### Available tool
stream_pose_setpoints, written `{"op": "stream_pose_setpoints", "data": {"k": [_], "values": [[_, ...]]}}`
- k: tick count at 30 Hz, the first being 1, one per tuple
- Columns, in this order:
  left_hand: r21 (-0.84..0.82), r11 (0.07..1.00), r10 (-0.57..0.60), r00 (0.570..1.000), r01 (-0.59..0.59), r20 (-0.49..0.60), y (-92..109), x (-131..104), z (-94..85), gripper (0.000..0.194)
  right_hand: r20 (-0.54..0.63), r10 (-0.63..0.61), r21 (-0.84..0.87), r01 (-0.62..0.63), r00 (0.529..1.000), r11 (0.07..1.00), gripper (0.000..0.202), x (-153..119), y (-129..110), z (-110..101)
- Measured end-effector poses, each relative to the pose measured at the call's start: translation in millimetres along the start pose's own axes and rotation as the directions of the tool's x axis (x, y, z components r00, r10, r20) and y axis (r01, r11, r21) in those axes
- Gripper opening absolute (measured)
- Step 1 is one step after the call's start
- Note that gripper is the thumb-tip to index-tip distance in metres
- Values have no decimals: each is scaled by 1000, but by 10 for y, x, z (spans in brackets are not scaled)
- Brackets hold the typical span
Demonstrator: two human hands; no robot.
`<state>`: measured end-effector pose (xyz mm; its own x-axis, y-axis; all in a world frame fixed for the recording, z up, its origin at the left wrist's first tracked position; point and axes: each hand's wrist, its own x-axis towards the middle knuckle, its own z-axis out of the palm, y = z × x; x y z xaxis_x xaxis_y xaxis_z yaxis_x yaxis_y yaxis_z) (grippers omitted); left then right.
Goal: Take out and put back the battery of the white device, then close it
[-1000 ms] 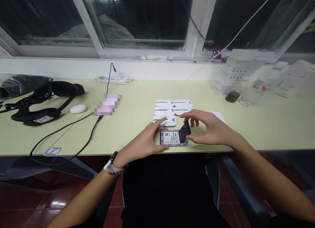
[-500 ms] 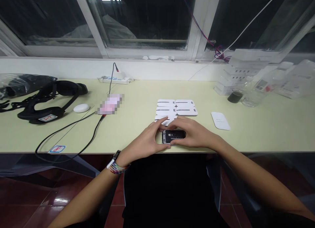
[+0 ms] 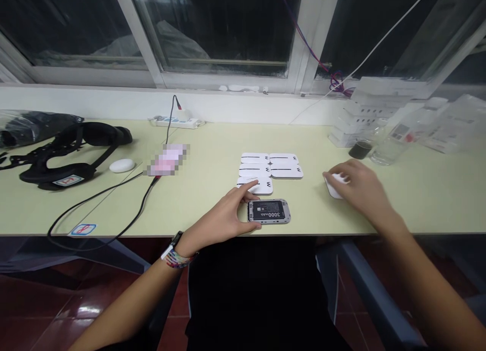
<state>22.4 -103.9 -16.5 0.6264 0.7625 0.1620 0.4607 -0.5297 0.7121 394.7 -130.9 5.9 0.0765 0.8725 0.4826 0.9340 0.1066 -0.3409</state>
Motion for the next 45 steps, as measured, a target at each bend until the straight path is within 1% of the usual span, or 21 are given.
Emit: {"op": "stream_pose_setpoints", "data": {"k": [1,2,3,4,6,8,11,14,16,17,18,20,22,24,26,29,31,34,40,43,45], "values": [[3,1000,0,1000,0,-2,2,-2,-1,98,-5,147,-130,-146,989,981,48,36,122,-47],[4,1000,0,1000,0,-4,4,-3,-2,98,19,260,-221,-250,965,943,55,69,223,-88],[3,1000,2,1000,-2,-4,7,-4,-4,98,79,352,-284,-318,933,905,58,97,299,-118],[2,1000,5,1000,-5,-4,9,-5,-5,98,152,413,-324,-349,898,879,59,120,352,-136],[3,1000,10,1000,-10,-3,10,-5,-6,97,284,446,-325,-352,849,878,54,155,401,-138],[11,1000,15,1000,-15,-3,5,-5,-5,96,366,379,-229,-312,850,922,46,187,411,-106],[11,1000,20,1000,-20,-8,-5,-7,0,97,428,205,-5,-225,880,974,39,239,401,-50],[8,1000,8,1000,-8,-2,2,-10,0,100,400,26,175,-104,916,979,24,249,309,-19],[10,1000,-1,1000,1,4,20,-12,-4,101,343,-131,339,7,930,941,12,201,156,10],[12,1000,-4,1000,4,5,30,-13,-7,101,311,-216,431,65,926,900,7,161,52,35],[12,1000,-7,1000,7,4,38,-13,-9,102,269,-288,504,121,919,855,8,113,-66,69],[9,1000,-5,1000,5,0,48,-11,-10,102,215,-429,558,250,878,791,24,5,-313,161],[5,1000,13,1000,-13,-8,50,-9,-8,102,162,-556,579,378,815,723,40,-95,-530,269],[2,1000,30,999,-30,-13,48,-9,-4,102,138,-652,584,471,745,662,54,-172,-674,368],[0,1000,28,1000,-28,-13,49,-9,-1,102,134,-697,593,507,704,626,63,-220,-736,433],[0,1000,14,1000,-14,-4,53,-9,-1,101,161,-709,635,478,686,607,68,-246,-730,457],[17,1000,18,1000,-18,1,56,-7,-4,96,182,-725,663,462,664,589,69,-242,-716,439],[51,998,43,999,-43,4,60,-5,-12,91,198,-746,664,472,636,579,71,-229,-726,403],[66,995,81,997,-81,3,69,-1,-27,86,268,-721,644,438,639,628,68,-215,-763,385],[72,992,102,995,-102,4,64,5,-27,82,297,-708,628,428,641,650,73,-215,-769,403],[77,991,109,994,-109,4,55,6,-25,79,293,-714,628,435,636,645,76,-218,-773,419]]}}
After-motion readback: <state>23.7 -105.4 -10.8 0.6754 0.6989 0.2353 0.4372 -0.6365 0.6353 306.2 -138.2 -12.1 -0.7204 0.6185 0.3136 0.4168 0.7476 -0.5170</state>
